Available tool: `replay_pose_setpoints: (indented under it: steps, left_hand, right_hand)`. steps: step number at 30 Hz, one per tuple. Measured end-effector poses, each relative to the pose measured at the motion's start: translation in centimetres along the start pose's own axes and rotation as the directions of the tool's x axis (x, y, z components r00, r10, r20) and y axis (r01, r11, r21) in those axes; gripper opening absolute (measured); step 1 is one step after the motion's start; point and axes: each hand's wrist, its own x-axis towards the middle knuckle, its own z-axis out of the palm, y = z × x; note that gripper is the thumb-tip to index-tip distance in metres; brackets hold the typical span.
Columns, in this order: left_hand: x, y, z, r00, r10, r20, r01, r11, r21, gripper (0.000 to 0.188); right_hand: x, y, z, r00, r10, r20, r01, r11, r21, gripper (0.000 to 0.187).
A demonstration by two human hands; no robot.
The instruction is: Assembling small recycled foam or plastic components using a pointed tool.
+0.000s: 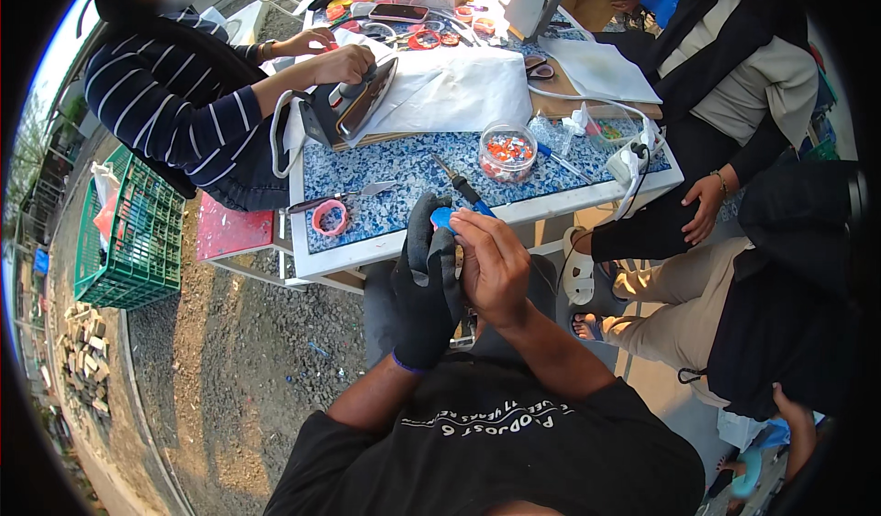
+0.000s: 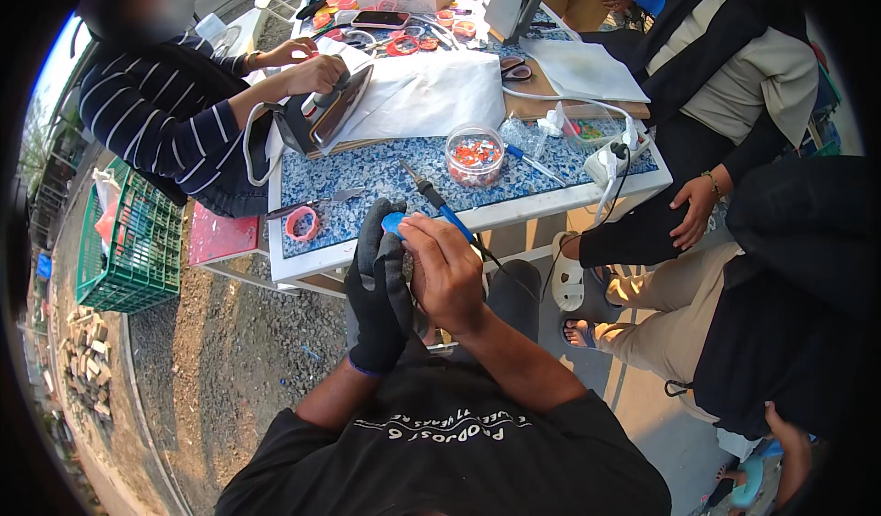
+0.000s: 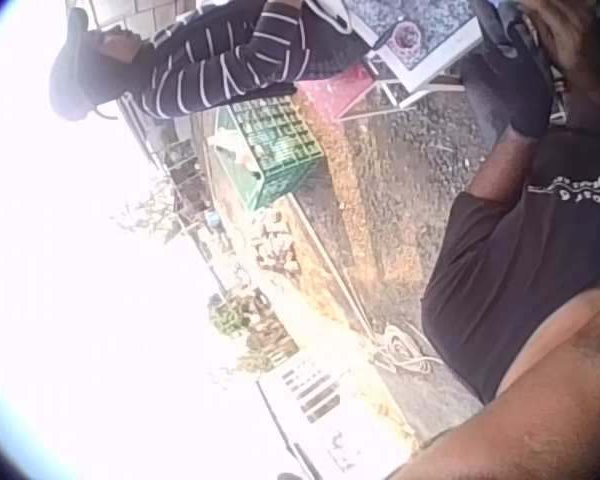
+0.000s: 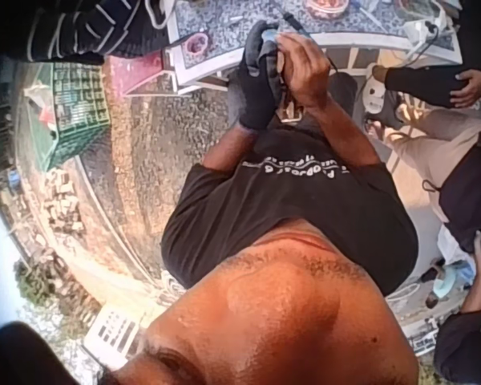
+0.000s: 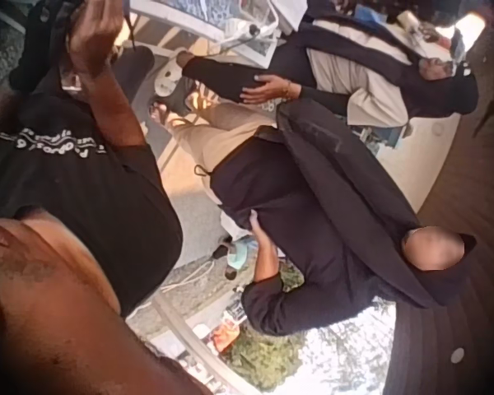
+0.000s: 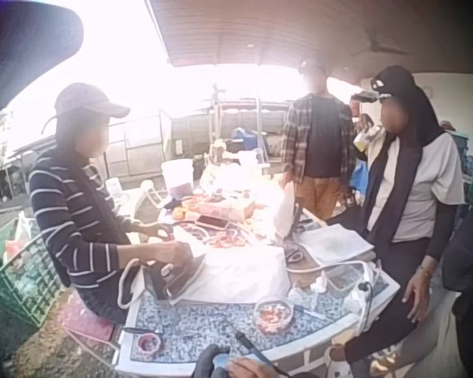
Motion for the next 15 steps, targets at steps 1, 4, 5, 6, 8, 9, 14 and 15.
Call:
replay_pose_setpoints:
  steps: [1, 4, 5, 6, 8, 9, 14, 15]
  left_hand:
    - [-0.1, -0.6, 0.0, 0.999, -0.023, -0.031, 0.023, 1.000, -0.004, 0.047]
    - [0.1, -1.0, 0.3, 0.995, -0.070, -0.075, 0.065, 0.995, -0.072, 0.046]
    - [0.1, -1.1, 0.3, 0.992, -0.092, -0.089, 0.080, 0.988, -0.131, 0.045]
    - [0.1, -1.1, 0.3, 0.991, -0.094, -0.093, 0.081, 0.988, -0.128, 0.045]
    - [0.0, -1.2, 0.3, 0.991, -0.050, -0.124, 0.038, 0.994, -0.098, 0.042]
    - [0.0, -1.2, 0.2, 0.991, -0.050, -0.126, 0.038, 0.995, -0.096, 0.042]
    - [0.1, -3.0, -0.1, 0.982, -0.110, -0.151, 0.071, 0.967, -0.244, 0.042]
    - [0.1, -3.8, -0.3, 0.983, -0.108, -0.146, 0.069, 0.967, -0.247, 0.042]
  right_hand:
    - [0.1, -0.2, 0.2, 1.000, -0.002, 0.003, 0.002, 1.000, 0.004, 0.026]
    - [0.2, -0.5, 0.5, 0.999, 0.046, 0.002, -0.046, 0.999, 0.018, 0.023]
    - [0.4, -0.5, 0.6, 0.999, 0.051, -0.013, -0.051, 0.999, 0.015, 0.021]
    - [0.6, -0.5, 0.7, 0.998, 0.056, -0.029, -0.056, 0.998, 0.012, 0.019]
    - [0.9, -0.1, 0.8, 0.994, 0.104, -0.045, -0.103, 0.994, 0.022, 0.019]
    - [1.0, 0.2, 0.8, 0.986, 0.152, -0.063, -0.151, 0.988, 0.028, 0.019]
    - [1.3, 1.1, 0.6, 0.704, 0.666, 0.248, -0.682, 0.535, 0.498, 0.024]
    - [1.1, 1.4, 0.5, 0.704, 0.668, 0.243, -0.681, 0.538, 0.497, 0.024]
